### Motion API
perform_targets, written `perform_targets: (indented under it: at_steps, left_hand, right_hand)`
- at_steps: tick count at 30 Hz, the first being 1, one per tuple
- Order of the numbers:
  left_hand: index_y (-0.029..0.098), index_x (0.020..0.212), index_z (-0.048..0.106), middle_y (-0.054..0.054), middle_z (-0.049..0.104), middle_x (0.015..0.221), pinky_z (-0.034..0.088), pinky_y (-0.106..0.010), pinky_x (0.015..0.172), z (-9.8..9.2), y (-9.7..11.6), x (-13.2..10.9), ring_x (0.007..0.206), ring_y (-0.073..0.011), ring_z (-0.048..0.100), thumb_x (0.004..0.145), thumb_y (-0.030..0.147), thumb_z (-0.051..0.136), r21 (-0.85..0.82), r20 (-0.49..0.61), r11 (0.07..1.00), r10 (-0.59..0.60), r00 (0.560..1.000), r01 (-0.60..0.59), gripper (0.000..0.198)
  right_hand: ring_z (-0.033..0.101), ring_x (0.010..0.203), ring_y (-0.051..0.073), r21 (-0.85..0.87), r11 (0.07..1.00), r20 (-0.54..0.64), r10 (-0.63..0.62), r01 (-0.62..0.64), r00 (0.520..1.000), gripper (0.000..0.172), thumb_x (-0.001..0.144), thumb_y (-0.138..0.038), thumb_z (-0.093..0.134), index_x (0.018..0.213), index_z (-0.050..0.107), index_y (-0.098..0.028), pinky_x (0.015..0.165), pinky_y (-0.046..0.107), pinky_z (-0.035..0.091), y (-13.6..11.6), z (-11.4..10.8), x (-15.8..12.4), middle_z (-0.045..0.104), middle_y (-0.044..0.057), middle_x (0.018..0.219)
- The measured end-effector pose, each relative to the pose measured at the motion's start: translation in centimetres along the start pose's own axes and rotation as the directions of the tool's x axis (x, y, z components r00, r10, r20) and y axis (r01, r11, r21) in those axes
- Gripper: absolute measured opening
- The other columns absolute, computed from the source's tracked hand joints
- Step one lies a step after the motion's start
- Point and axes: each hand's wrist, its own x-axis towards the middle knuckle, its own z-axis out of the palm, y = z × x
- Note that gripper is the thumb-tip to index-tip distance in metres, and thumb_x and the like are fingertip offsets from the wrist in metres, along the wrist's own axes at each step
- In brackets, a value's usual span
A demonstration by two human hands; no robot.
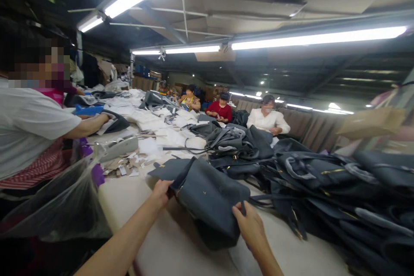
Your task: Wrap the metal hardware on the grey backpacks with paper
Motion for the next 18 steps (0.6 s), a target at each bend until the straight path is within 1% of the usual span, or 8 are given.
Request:
perform_targets:
  at_steps: [1, 3, 6, 7, 10, 12, 15, 18]
  left_hand:
    - [0.016, 0.098, 0.063, 0.0, 0.069, 0.08, 0.053, -0.03, 0.08, 0.7, 0.7, 0.1, 0.075, -0.0167, 0.066, 0.072, -0.005, 0.059, 0.042, 0.025, 0.994, 0.096, 0.995, -0.097, 0.034]
    - [0.017, 0.1, 0.067, -0.001, 0.07, 0.094, 0.049, -0.03, 0.093, 1.8, 2.6, -0.4, 0.095, -0.0185, 0.065, 0.065, -0.01, 0.056, 0.138, 0.116, 0.946, 0.28, 0.953, -0.294, 0.046]
    - [0.021, 0.088, 0.074, -0.003, 0.067, 0.113, 0.039, -0.031, 0.107, 2.6, 5.1, -2.6, 0.117, -0.0236, 0.056, 0.062, -0.008, 0.06, 0.232, 0.306, 0.848, 0.403, 0.863, -0.478, 0.042]
    - [0.023, 0.084, 0.075, -0.003, 0.065, 0.118, 0.036, -0.031, 0.109, 2.5, 5.7, -3.5, 0.121, -0.0253, 0.053, 0.062, -0.006, 0.062, 0.285, 0.395, 0.788, 0.423, 0.816, -0.546, 0.038]
    - [0.029, 0.082, 0.078, -0.001, 0.059, 0.129, 0.029, -0.034, 0.114, 1.8, 6.2, -5.9, 0.129, -0.0292, 0.046, 0.065, 0.001, 0.067, 0.407, 0.689, 0.503, 0.378, 0.618, -0.762, 0.034]
    - [0.032, 0.087, 0.078, 0.0, 0.06, 0.129, 0.028, -0.036, 0.114, 1.1, 6.2, -6.6, 0.128, -0.0297, 0.047, 0.069, 0.004, 0.066, 0.41, 0.787, 0.358, 0.325, 0.524, -0.839, 0.036]
    - [0.031, 0.092, 0.079, -0.002, 0.063, 0.121, 0.034, -0.038, 0.111, 0.0, 6.4, -6.4, 0.12, -0.0283, 0.052, 0.071, 0.004, 0.061, 0.409, 0.78, 0.339, 0.352, 0.518, -0.847, 0.039]
    - [0.028, 0.091, 0.079, -0.006, 0.066, 0.102, 0.039, -0.041, 0.106, -0.7, 7.1, -5.8, 0.11, -0.028, 0.056, 0.069, 0.002, 0.058, 0.425, 0.756, 0.384, 0.347, 0.555, -0.82, 0.04]
  right_hand:
    - [0.045, 0.043, 0.015, 0.024, 1.0, 0.039, 0.014, -0.015, 0.999, 0.018, 0.065, -0.04, 0.06, 0.066, 0.049, -0.026, 0.042, 0.025, 0.028, 0.3, 0.7, -0.5, 0.047, -0.006, 0.049]
    - [0.042, 0.038, 0.012, 0.08, 0.995, 0.117, 0.044, -0.054, 0.992, 0.02, 0.065, -0.042, 0.061, 0.069, 0.051, -0.025, 0.04, 0.024, 0.025, 0.8, 2.3, -1.5, 0.048, -0.005, 0.05]
    - [0.038, 0.034, 0.009, 0.172, 0.977, 0.208, 0.086, -0.123, 0.974, 0.024, 0.066, -0.043, 0.065, 0.074, 0.053, -0.023, 0.037, 0.021, 0.021, 1.3, 4.4, -2.9, 0.05, -0.005, 0.051]
    - [0.037, 0.033, 0.008, 0.205, 0.968, 0.234, 0.099, -0.148, 0.967, 0.025, 0.066, -0.043, 0.065, 0.076, 0.054, -0.023, 0.037, 0.02, 0.02, 1.3, 4.9, -3.2, 0.05, -0.005, 0.052]
    - [0.035, 0.033, 0.006, 0.296, 0.926, 0.299, 0.143, -0.234, 0.944, 0.024, 0.07, -0.042, 0.065, 0.077, 0.054, -0.022, 0.036, 0.018, 0.019, 1.2, 5.4, -3.9, 0.052, -0.005, 0.054]
    - [0.035, 0.033, 0.004, 0.344, 0.89, 0.333, 0.182, -0.299, 0.925, 0.02, 0.072, -0.037, 0.064, 0.077, 0.055, -0.021, 0.036, 0.016, 0.018, 1.0, 4.8, -4.1, 0.053, -0.004, 0.056]
    - [0.038, 0.035, 0.004, 0.403, 0.832, 0.364, 0.236, -0.381, 0.901, 0.017, 0.074, -0.031, 0.063, 0.081, 0.058, -0.017, 0.035, 0.014, 0.019, 1.0, 2.8, -4.1, 0.054, -0.002, 0.058]
    - [0.039, 0.038, 0.003, 0.484, 0.786, 0.352, 0.228, -0.386, 0.908, 0.019, 0.074, -0.031, 0.066, 0.082, 0.06, -0.015, 0.037, 0.012, 0.022, 0.8, 0.5, -4.0, 0.05, -0.005, 0.056]
